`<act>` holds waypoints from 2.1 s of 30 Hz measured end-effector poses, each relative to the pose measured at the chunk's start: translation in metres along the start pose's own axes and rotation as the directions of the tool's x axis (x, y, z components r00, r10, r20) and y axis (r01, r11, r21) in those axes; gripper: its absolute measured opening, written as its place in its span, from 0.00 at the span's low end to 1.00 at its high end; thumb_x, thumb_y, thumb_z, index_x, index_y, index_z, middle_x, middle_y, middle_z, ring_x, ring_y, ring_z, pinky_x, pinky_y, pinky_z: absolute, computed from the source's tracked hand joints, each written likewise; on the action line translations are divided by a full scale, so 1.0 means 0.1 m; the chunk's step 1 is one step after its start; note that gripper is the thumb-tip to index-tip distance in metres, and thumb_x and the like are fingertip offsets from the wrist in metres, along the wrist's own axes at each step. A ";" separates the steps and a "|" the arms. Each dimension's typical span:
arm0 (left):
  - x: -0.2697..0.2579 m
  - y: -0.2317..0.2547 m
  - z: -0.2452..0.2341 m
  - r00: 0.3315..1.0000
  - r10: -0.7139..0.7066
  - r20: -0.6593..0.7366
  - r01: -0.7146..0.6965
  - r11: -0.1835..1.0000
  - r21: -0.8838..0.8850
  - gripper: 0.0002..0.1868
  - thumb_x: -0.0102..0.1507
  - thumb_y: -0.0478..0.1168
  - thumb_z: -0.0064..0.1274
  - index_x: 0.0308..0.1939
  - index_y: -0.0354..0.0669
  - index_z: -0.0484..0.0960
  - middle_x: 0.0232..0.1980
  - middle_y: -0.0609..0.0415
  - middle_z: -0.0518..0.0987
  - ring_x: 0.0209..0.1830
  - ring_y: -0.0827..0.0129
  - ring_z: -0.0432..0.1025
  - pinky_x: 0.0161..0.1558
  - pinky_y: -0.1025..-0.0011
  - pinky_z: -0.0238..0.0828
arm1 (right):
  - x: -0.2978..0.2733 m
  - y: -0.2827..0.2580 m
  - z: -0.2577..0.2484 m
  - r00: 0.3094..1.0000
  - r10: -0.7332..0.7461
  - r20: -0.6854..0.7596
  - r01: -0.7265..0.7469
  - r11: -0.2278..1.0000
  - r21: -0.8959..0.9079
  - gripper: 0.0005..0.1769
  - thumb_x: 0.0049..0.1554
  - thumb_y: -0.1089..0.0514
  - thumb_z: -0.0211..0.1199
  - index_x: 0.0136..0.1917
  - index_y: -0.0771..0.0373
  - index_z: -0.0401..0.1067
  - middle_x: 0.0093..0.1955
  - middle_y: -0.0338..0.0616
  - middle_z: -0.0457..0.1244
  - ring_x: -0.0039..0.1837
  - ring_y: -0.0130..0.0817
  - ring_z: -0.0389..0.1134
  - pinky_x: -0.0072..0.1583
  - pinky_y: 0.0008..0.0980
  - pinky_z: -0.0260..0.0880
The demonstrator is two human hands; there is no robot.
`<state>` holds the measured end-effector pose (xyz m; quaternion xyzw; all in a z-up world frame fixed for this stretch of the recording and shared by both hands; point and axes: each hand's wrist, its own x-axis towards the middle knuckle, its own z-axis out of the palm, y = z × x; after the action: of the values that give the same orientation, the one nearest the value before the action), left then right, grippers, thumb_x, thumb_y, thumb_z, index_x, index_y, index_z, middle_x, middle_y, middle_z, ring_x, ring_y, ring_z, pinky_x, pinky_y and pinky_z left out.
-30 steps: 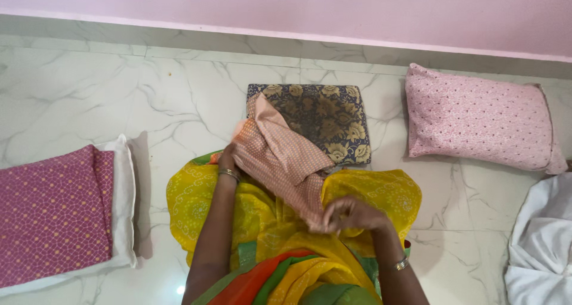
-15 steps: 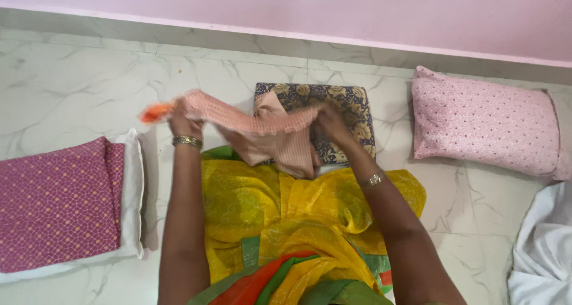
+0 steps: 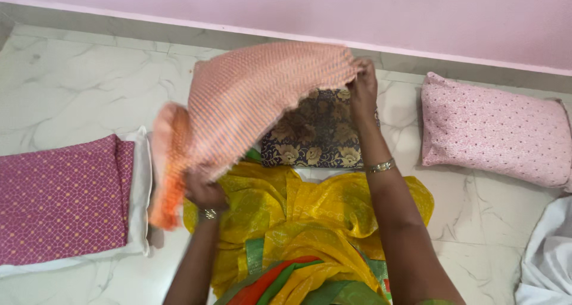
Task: The person sits on the floor and puts pillowcases on pillows. They insert the pillows into the cases, adjust the fabric, and smooth the surfaces.
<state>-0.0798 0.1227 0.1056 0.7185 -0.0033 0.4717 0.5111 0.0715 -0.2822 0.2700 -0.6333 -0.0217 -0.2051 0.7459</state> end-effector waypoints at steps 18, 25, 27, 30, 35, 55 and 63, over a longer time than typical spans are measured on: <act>-0.34 0.93 0.70 0.267 -0.203 0.942 0.264 0.956 0.131 0.19 0.64 0.46 0.53 0.56 0.41 0.80 0.52 0.44 0.80 0.53 0.55 0.76 0.56 0.63 0.73 | -0.73 2.26 -0.96 0.882 0.471 0.017 -0.458 0.864 -0.210 0.27 0.57 0.67 0.56 0.69 0.57 0.65 0.61 0.43 0.66 0.56 0.30 0.68 0.52 0.29 0.71; -0.59 -0.11 1.52 0.332 -0.234 0.914 0.117 0.972 0.206 0.14 0.63 0.42 0.52 0.50 0.43 0.82 0.49 0.42 0.81 0.48 0.49 0.77 0.51 0.59 0.75 | -0.94 2.14 -0.97 0.976 0.201 -0.085 -0.218 0.905 -0.364 0.30 0.57 0.67 0.60 0.73 0.66 0.62 0.69 0.51 0.62 0.71 0.41 0.63 0.69 0.36 0.63; -0.76 -0.30 1.62 0.283 -0.283 0.916 0.046 0.958 0.282 0.12 0.62 0.43 0.53 0.47 0.44 0.83 0.47 0.42 0.82 0.48 0.48 0.77 0.51 0.56 0.74 | -1.10 2.09 -0.99 0.966 0.220 -0.133 -0.255 0.887 -0.386 0.28 0.57 0.66 0.61 0.71 0.66 0.63 0.68 0.51 0.64 0.70 0.40 0.65 0.69 0.36 0.65; -0.87 -0.34 1.77 0.229 -0.308 0.924 -0.062 0.942 0.329 0.11 0.62 0.43 0.52 0.44 0.46 0.84 0.48 0.43 0.82 0.49 0.48 0.76 0.51 0.54 0.73 | -1.28 2.04 -1.03 0.954 0.231 -0.188 -0.289 0.872 -0.394 0.25 0.59 0.65 0.63 0.69 0.66 0.64 0.65 0.49 0.65 0.66 0.36 0.67 0.65 0.33 0.66; -0.98 -0.12 2.05 0.217 -0.359 0.907 -0.245 0.880 0.407 0.18 0.61 0.47 0.54 0.50 0.43 0.79 0.54 0.43 0.77 0.53 0.46 0.74 0.50 0.49 0.73 | -1.46 2.07 -0.90 0.957 0.254 -0.142 -0.285 0.918 -0.278 0.15 0.60 0.64 0.67 0.61 0.66 0.74 0.52 0.44 0.71 0.52 0.31 0.70 0.55 0.29 0.70; -1.03 -0.13 1.89 0.304 -0.318 0.898 -0.358 0.835 0.417 0.26 0.61 0.57 0.53 0.53 0.41 0.77 0.54 0.47 0.78 0.55 0.50 0.73 0.46 0.48 0.75 | -1.79 2.10 -0.94 0.986 0.163 0.023 -0.088 0.641 -0.762 0.17 0.54 0.62 0.67 0.58 0.64 0.74 0.54 0.52 0.67 0.52 0.44 0.72 0.56 0.39 0.73; -0.95 -0.37 1.83 0.421 -0.438 0.795 0.029 0.882 0.471 0.10 0.61 0.48 0.53 0.39 0.52 0.86 0.48 0.50 0.82 0.45 0.51 0.78 0.46 0.54 0.75 | -1.78 2.03 -0.89 0.985 0.172 0.003 -0.117 0.679 -0.725 0.15 0.54 0.63 0.66 0.56 0.63 0.75 0.55 0.50 0.67 0.52 0.42 0.73 0.55 0.36 0.73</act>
<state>0.0088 -0.0400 0.0083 0.9348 -0.0728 -0.0584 0.3427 -0.0440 -0.2946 0.0105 -0.8818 0.0843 -0.1152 0.4495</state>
